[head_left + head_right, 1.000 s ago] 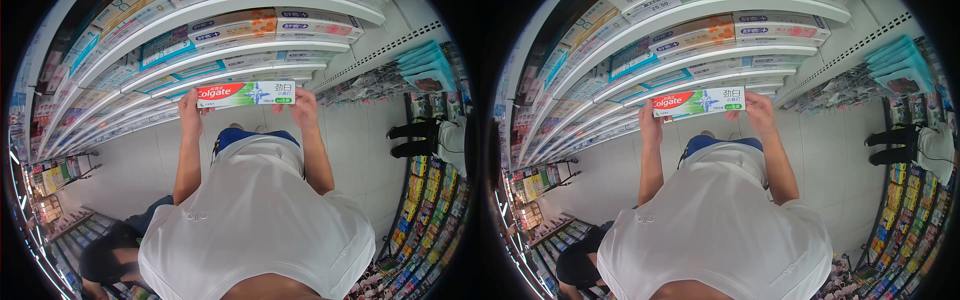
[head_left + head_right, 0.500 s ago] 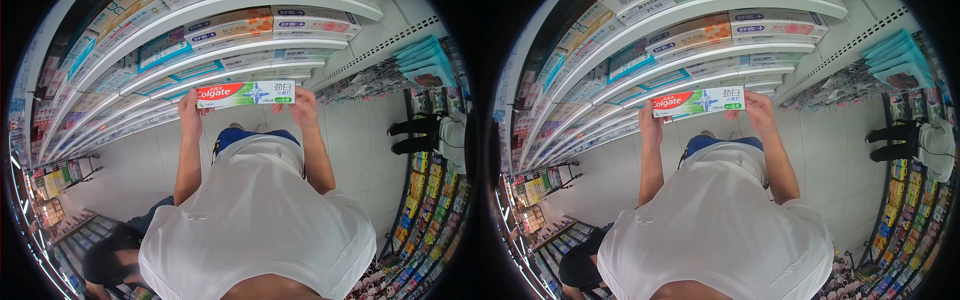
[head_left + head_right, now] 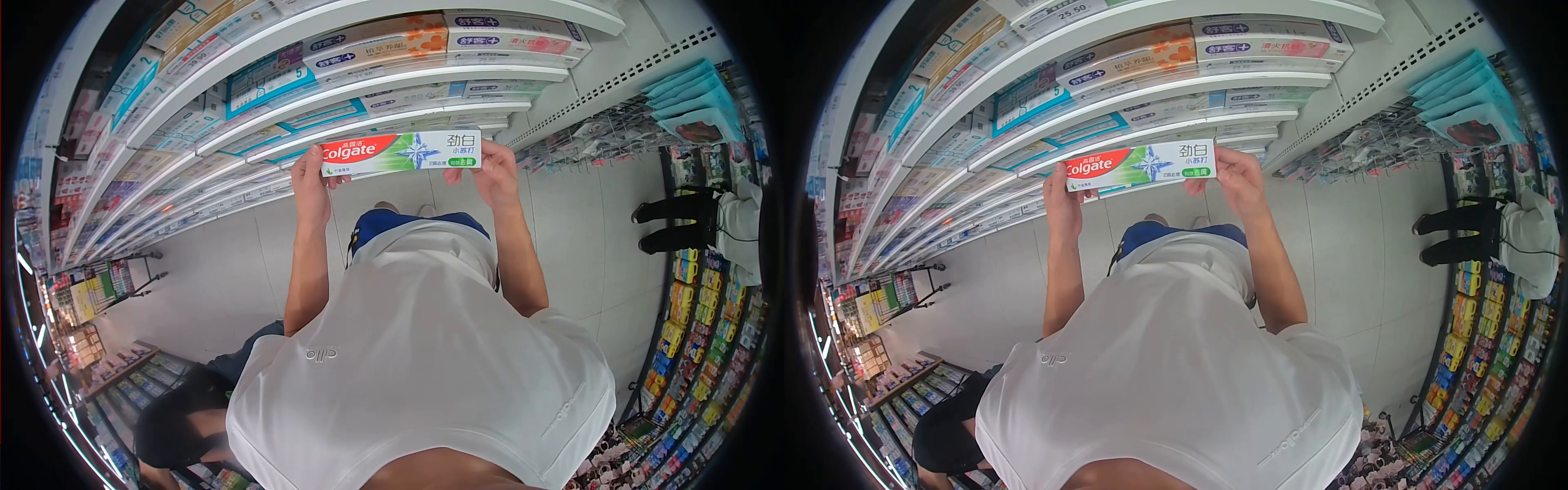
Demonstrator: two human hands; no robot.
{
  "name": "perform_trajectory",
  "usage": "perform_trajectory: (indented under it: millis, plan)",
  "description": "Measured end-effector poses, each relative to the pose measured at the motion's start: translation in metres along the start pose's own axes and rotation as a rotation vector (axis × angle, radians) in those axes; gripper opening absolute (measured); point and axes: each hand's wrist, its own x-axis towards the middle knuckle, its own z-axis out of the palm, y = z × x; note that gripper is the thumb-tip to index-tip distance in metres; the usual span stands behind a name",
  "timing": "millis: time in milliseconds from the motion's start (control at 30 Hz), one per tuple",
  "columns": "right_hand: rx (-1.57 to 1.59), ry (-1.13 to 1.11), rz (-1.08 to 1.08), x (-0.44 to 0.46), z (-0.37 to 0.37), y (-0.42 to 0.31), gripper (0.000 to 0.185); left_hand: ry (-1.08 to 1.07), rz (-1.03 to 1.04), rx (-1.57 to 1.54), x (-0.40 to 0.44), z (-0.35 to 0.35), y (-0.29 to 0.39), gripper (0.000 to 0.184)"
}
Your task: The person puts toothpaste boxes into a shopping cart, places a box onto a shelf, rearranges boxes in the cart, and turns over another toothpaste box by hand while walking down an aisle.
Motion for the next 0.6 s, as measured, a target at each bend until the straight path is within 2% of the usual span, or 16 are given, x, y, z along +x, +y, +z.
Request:
perform_trajectory:
  millis: [600]
  plan:
    - [0.021, -0.03, -0.011, -0.0004, 0.0007, 0.007, 0.062, -0.002, -0.015, 0.011, -0.0029, -0.0074, -0.0016, 0.043]
